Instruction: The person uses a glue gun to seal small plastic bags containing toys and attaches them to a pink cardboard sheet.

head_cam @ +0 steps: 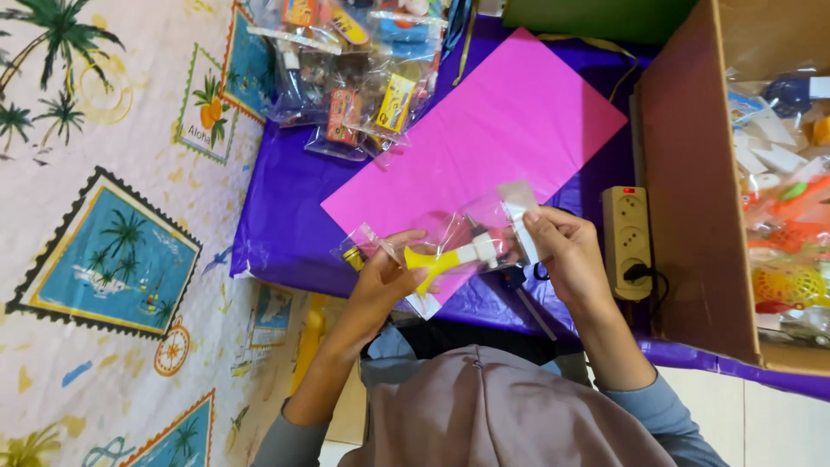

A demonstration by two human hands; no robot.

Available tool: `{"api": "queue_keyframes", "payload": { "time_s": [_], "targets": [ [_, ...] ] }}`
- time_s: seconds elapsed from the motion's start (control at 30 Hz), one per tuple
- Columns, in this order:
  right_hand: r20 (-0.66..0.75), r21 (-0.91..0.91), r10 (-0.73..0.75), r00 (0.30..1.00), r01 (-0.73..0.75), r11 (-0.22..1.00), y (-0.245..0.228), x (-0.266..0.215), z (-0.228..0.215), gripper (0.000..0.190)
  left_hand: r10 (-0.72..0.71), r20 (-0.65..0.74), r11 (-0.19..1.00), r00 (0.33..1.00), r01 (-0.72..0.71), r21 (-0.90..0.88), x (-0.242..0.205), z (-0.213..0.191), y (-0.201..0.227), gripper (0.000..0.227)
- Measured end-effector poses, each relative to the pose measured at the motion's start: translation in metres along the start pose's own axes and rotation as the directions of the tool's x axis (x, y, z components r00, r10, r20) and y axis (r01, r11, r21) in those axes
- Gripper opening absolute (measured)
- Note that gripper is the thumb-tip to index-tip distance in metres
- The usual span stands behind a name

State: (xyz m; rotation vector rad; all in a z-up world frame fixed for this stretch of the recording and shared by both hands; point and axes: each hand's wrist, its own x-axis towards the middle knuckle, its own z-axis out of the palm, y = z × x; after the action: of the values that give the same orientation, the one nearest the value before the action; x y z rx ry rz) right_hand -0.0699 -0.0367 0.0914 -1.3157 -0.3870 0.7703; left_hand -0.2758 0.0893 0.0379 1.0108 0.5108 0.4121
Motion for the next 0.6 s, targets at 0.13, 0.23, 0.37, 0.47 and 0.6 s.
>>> {"api": "queue_keyframes", "payload": {
  "time_s": [0.13, 0.23, 0.37, 0.47, 0.6],
  "targets": [
    [0.030, -0.049, -0.009, 0.999, 0.010, 0.999, 0.013, 0.002, -0.004, 0.014, 0.190, -0.185, 0.944, 0.964, -0.128, 0.305, -0.014, -0.002, 0.005, 0.093],
    [0.128, -0.169, 0.028, 0.991, -0.007, 0.986, 0.044, 0.012, -0.014, 0.014, 0.478, -0.124, 0.620, 0.870, -0.234, 0.749, -0.014, 0.006, 0.037, 0.083],
    [0.376, -0.252, 0.103, 0.921, -0.005, 0.968, 0.045, 0.006, 0.021, 0.016, 0.616, 0.164, 0.168, 0.770, -0.333, 0.928, 0.001, 0.003, 0.037, 0.050],
    [0.485, -0.325, 0.147, 0.862, 0.022, 0.945, 0.048, 0.014, 0.027, 0.022, 0.412, 0.068, 0.271, 0.909, -0.194, 0.943, 0.013, -0.017, 0.031, 0.031],
    [0.530, -0.513, -0.018, 0.848, 0.338, 0.789, 0.009, 0.013, 0.027, 0.032, 0.239, -0.161, 0.258, 0.958, 0.097, 0.961, 0.019, -0.060, 0.035, 0.020]
  ]
}}
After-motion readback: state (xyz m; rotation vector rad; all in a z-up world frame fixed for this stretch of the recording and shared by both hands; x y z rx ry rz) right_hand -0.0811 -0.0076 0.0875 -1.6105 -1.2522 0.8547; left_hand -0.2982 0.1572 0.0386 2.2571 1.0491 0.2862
